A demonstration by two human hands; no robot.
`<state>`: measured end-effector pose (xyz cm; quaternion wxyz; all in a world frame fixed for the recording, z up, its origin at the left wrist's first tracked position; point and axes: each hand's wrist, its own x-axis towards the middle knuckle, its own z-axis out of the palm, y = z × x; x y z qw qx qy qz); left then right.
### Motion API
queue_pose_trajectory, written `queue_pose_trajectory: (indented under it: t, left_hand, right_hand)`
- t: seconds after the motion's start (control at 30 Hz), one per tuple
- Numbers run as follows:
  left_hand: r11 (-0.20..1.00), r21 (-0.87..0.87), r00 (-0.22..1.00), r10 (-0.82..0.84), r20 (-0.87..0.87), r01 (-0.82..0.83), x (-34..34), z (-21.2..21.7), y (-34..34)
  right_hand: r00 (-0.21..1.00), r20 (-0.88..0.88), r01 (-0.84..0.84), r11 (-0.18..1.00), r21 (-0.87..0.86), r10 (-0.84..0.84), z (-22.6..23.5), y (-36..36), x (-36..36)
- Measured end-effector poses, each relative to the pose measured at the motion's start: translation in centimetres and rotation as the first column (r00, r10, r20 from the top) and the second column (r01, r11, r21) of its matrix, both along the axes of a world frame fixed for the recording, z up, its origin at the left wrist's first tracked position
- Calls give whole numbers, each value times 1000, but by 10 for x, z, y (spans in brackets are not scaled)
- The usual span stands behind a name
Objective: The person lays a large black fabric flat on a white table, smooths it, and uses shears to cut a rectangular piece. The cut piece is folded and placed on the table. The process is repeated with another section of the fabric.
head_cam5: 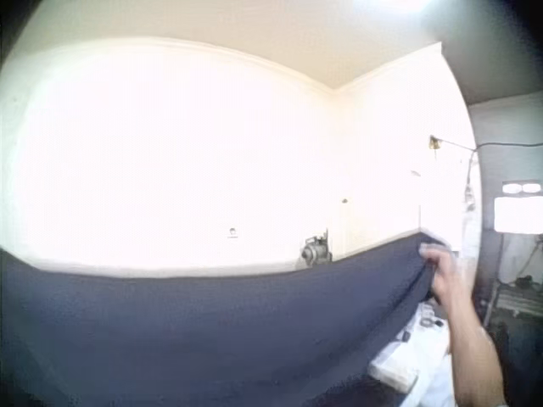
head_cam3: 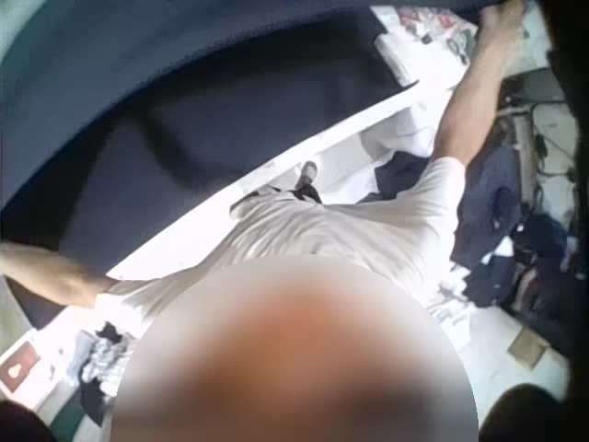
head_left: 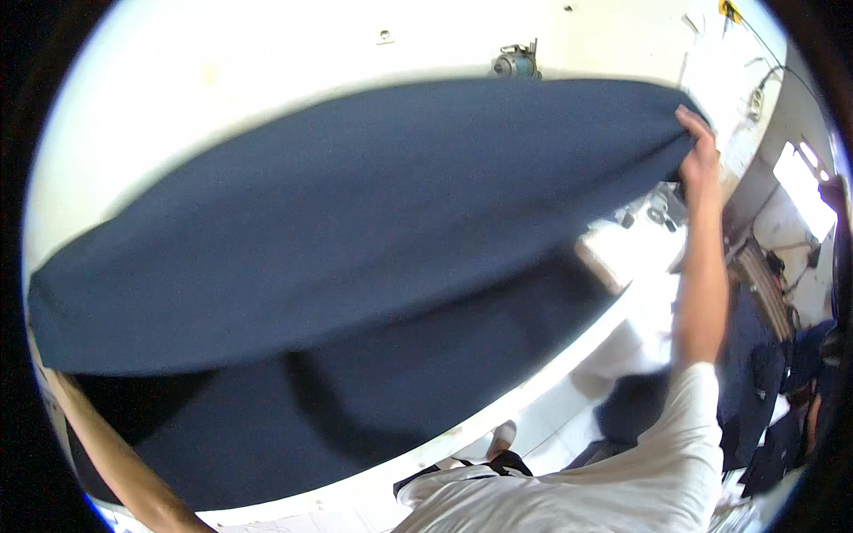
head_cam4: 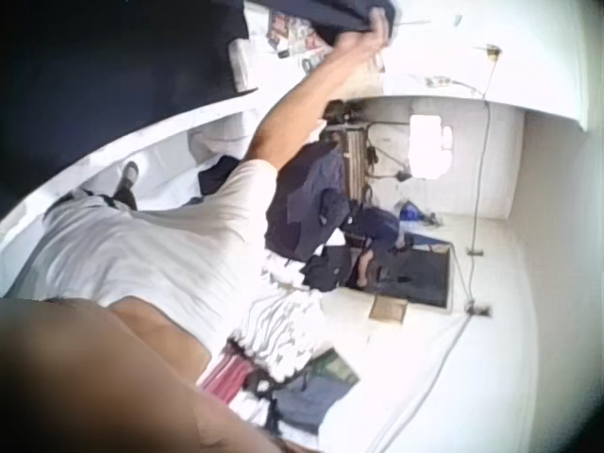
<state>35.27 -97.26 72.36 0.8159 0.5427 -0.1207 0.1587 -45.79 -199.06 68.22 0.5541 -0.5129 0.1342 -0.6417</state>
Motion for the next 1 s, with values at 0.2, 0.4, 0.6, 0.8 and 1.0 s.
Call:
queue_pose_trajectory:
  t: [0.2,0.4,0.6,0.8,1.0]
  left_hand:
    - [1000,13,988,-9,-156,12,-87,-125,-22]
    - [987,-7,941,149,-305,-159,-190,-246,-51]
    - [575,482,580,799,-157,-661,-287,-406,-40]
    - [-205,926,-220,966,138,-318,-328,-456,-187]
    - [749,662,991,-64,120,-32,-452,-425,-594]
  right_hand:
    - [970,-73,-182,895,408,230,-152,-25,19]
    - [948,-7,-225,687,691,318,-271,11,17]
    - [812,-355,102,486,868,464,-420,29,-34]
    - [877,-145,-67,414,908,459,-475,11,-75]
    - [760,-645,499,703,507,-75,-376,4,6]
